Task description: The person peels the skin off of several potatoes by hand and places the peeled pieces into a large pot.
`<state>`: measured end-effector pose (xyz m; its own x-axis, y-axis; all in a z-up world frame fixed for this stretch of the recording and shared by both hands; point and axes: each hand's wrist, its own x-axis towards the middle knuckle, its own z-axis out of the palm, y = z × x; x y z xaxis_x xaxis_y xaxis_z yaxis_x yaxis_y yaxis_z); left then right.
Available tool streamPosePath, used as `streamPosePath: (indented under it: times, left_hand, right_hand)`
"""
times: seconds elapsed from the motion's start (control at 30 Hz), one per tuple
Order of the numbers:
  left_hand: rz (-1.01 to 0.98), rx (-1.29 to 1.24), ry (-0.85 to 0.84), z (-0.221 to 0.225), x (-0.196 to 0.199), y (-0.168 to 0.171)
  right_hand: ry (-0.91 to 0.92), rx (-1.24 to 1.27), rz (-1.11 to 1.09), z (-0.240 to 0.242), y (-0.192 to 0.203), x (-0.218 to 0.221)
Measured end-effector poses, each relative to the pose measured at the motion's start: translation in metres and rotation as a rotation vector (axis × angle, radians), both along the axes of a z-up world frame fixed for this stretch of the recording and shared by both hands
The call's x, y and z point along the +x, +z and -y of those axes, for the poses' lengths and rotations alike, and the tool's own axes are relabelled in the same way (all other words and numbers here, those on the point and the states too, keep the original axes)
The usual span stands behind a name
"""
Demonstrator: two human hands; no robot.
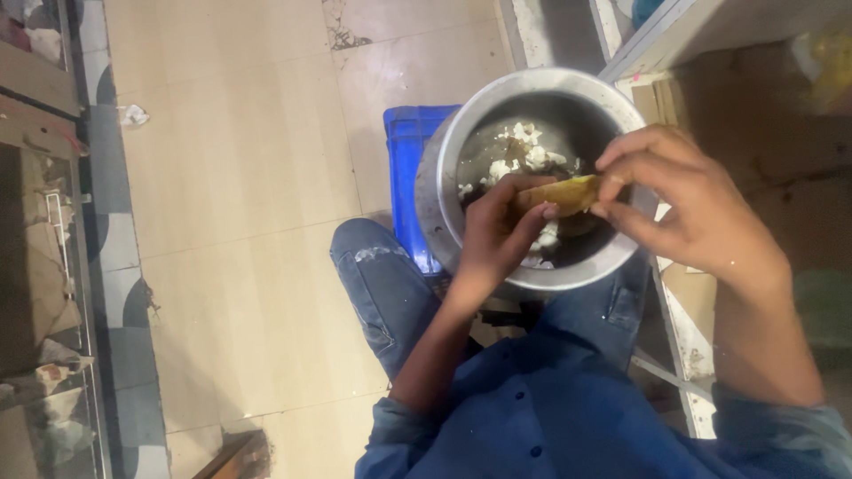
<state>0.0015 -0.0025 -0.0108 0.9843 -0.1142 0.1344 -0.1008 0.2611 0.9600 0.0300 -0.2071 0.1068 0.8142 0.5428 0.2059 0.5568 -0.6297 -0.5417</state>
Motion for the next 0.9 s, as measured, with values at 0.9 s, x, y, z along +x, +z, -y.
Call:
streamPosePath:
  times: [0.9]
  left_hand:
    - [0.143,0.021,0.139,0.003,-0.001,-0.005]
  right_hand:
    - [0.133,-0.353,0.461,-0.044,0.011,0.002]
